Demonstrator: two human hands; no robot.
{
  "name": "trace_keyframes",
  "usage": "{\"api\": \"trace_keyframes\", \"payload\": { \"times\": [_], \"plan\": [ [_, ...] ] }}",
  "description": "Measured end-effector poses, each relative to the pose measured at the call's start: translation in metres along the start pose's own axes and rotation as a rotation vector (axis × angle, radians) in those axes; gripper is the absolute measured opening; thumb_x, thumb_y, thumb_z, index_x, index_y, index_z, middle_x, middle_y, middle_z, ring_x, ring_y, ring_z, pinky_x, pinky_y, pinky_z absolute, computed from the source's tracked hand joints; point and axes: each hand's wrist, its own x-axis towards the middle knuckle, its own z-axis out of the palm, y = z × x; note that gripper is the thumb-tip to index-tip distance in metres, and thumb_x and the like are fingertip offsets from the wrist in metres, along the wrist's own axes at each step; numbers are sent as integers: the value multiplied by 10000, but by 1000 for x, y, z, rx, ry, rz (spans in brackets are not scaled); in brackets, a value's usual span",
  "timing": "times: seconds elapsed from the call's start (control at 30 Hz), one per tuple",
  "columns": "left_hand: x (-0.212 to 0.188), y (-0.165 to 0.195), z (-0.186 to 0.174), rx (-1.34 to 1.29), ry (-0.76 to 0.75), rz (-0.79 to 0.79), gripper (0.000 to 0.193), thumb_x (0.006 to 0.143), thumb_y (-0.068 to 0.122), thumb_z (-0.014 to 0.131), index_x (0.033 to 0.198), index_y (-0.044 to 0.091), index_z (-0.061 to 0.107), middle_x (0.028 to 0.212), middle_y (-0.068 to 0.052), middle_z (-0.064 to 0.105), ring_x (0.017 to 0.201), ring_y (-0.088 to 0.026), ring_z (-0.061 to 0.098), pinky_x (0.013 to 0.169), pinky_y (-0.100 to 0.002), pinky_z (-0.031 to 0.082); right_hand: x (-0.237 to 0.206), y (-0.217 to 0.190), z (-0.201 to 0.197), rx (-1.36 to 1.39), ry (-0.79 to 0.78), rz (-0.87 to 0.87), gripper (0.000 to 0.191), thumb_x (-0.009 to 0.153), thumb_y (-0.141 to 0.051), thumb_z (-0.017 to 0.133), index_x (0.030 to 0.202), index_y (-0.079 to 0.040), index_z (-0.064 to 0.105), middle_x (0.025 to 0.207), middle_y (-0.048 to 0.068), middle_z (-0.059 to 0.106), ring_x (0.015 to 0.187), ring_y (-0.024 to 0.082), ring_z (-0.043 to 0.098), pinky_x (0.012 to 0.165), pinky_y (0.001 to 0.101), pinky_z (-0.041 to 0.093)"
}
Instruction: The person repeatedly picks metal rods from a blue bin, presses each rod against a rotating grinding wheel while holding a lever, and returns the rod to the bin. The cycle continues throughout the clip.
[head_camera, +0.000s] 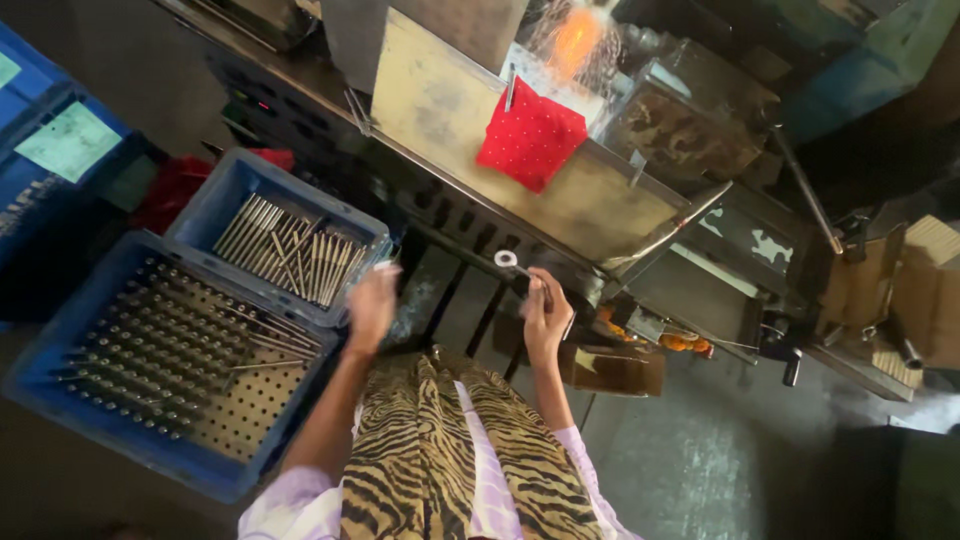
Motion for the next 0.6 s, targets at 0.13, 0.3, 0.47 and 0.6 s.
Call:
{"api": "trace_keyframes", "payload": {
  "times": [0.13,0.3,0.47,0.6],
  "plan": [
    [39,112,60,-502,-318,91,519,1029,210,628,1504,70,476,945,-194,692,801,-342,678,655,-384,531,15,-14,-1,286,7,103,236,1037,-218,635,1166,-32,701,651,-91,441,498,13,386,477,223,366],
    [50,184,82,-1434,-679,-282,392,1049,199,593,1423,171,478,742,43,508,569,-38,424,482,-212,344,27,-20,-25,53,57,-45,245,1043,-214,626,1169,-17,698,659,-59,489,531,35,437,486,217,367],
    [32,209,99,-1391,-587,-347,319,1054,190,659,1331,118,518,781,59,513,588,-36,407,488,-218,307,25,-11,-48,-143,64,-202,224,1093,-224,603,1182,-32,677,781,-57,541,605,39,453,532,220,377],
    [38,210,87,-891,-429,192,363,985,247,751,1263,77,590,752,-8,560,585,-74,489,507,-257,404,20,-3,-62,384,46,291,229,1063,-329,564,1117,-116,628,653,-78,414,479,37,344,426,236,283]
  ]
}}
